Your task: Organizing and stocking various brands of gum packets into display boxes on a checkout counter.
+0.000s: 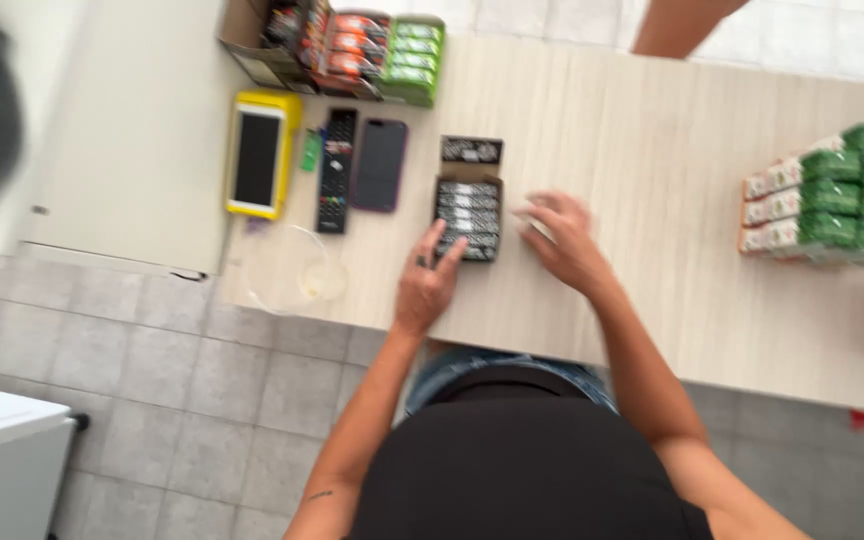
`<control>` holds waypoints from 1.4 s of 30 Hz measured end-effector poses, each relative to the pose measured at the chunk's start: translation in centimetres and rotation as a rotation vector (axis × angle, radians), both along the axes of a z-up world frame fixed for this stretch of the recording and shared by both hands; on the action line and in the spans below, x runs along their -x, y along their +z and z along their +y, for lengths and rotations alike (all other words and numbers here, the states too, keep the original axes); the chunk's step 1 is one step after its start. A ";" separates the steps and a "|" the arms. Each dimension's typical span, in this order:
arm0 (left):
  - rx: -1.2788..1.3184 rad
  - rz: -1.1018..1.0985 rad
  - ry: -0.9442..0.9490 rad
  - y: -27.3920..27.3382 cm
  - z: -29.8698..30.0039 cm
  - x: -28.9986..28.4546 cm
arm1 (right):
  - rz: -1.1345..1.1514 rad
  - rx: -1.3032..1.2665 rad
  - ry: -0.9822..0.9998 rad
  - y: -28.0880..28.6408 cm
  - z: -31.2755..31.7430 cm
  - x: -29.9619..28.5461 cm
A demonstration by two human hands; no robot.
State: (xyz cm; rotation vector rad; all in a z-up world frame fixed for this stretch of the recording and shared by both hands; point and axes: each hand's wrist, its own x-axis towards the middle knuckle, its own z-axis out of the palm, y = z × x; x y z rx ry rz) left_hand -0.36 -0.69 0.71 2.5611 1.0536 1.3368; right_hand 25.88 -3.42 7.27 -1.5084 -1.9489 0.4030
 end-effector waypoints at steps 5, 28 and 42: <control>0.023 0.123 0.070 0.4 0.2 -0.9 | -0.140 0.264 -0.243 -6.3 -6.4 -5.1; 0.053 0.147 0.075 -1.1 -0.2 0.1 | 0.859 -0.118 -0.274 -2.0 3.3 4.9; 0.123 0.169 0.041 -1.1 0.3 0.5 | 0.139 0.099 -0.301 -4.2 3.8 6.1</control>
